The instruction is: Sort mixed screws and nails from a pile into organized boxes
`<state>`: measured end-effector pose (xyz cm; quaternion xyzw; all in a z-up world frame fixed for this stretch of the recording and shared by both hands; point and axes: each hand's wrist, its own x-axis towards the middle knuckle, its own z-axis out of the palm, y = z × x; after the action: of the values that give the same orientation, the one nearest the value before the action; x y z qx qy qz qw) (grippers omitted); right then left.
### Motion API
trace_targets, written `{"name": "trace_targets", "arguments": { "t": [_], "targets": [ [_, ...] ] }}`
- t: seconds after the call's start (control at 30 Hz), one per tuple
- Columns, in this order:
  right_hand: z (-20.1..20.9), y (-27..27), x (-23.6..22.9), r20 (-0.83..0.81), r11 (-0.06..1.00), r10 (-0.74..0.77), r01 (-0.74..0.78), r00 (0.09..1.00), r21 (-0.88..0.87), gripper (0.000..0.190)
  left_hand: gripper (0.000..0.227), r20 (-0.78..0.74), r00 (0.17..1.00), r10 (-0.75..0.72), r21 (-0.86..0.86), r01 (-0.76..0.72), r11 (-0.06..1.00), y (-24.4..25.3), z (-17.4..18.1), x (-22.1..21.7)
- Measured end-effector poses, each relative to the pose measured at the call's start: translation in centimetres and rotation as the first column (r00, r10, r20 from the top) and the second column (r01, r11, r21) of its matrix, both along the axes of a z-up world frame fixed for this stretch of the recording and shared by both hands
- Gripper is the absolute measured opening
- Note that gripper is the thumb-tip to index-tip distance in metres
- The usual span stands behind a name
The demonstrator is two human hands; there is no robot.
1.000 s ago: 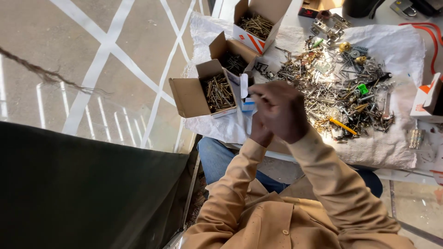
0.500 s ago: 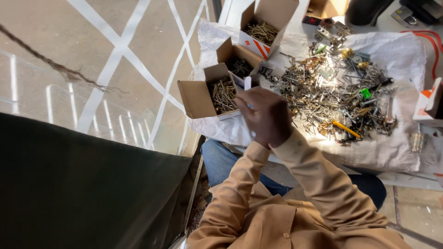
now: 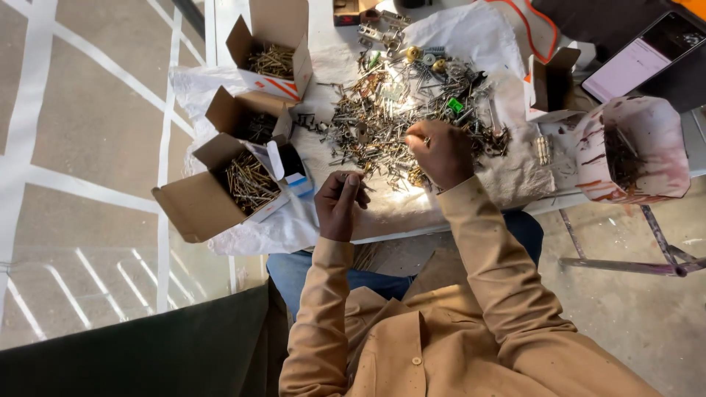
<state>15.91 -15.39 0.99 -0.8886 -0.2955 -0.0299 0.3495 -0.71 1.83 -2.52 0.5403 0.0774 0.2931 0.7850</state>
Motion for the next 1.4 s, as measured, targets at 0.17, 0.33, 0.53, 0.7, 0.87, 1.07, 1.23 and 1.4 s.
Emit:
{"name": "trace_targets", "arguments": {
  "t": [0.17, 0.33, 0.53, 0.7, 0.87, 1.07, 1.23, 1.4],
  "targets": [
    [-1.6, 2.0, -0.4, 0.018, 0.995, -0.037, 0.039, 0.999, -0.091, 0.016, 0.021, -0.021, 1.0, 0.01, -0.001, -0.01, 1.0, -0.4, 0.4, -0.1],
    [0.3, 2.8, -1.8, 0.014, 0.981, -0.05, 0.052, 0.999, -0.185, 0.025, 0.02, -0.03, 1.0, 0.009, 0.009, -0.009, 1.0, -0.4, 0.9, 0.1],
    [-0.9, 2.3, -1.6, 0.11, 0.982, -0.015, 0.035, 0.994, -0.187, 0.014, 0.02, -0.033, 0.999, 0.021, 0.01, -0.021, 1.0, -0.6, 1.2, -0.1],
    [-3.1, 2.3, 0.1, 0.169, 0.973, 0.082, -0.042, 0.982, -0.226, 0.011, 0.021, -0.024, 1.0, 0.018, 0.031, -0.018, 0.999, -0.6, 1.2, 0.0],
    [-3.6, 1.4, 1.0, 0.164, 0.994, 0.083, -0.069, 0.983, -0.09, 0.008, 0.021, -0.023, 0.999, 0.024, 0.026, -0.023, 0.999, -0.6, 1.4, -0.1],
    [-0.6, 0.6, -1.2, 0.056, 0.977, 0.032, -0.043, 0.998, 0.21, 0.01, 0.018, -0.034, 0.999, 0.026, 0.03, -0.025, 0.999, -0.7, 1.2, 0.0],
    [1.8, 2.4, -7.6, -0.193, 0.913, 0.05, 0.033, 0.98, 0.407, 0.012, 0.018, -0.058, 0.997, 0.041, 0.048, -0.038, 0.998, -0.8, 2.1, 0.3],
    [3.6, 3.7, -11.9, -0.133, 0.857, 0.127, -0.041, 0.983, 0.514, 0.009, 0.013, -0.021, 0.998, 0.059, 0.03, -0.058, 0.998, -0.7, 1.6, 0.1]
  ]
}}
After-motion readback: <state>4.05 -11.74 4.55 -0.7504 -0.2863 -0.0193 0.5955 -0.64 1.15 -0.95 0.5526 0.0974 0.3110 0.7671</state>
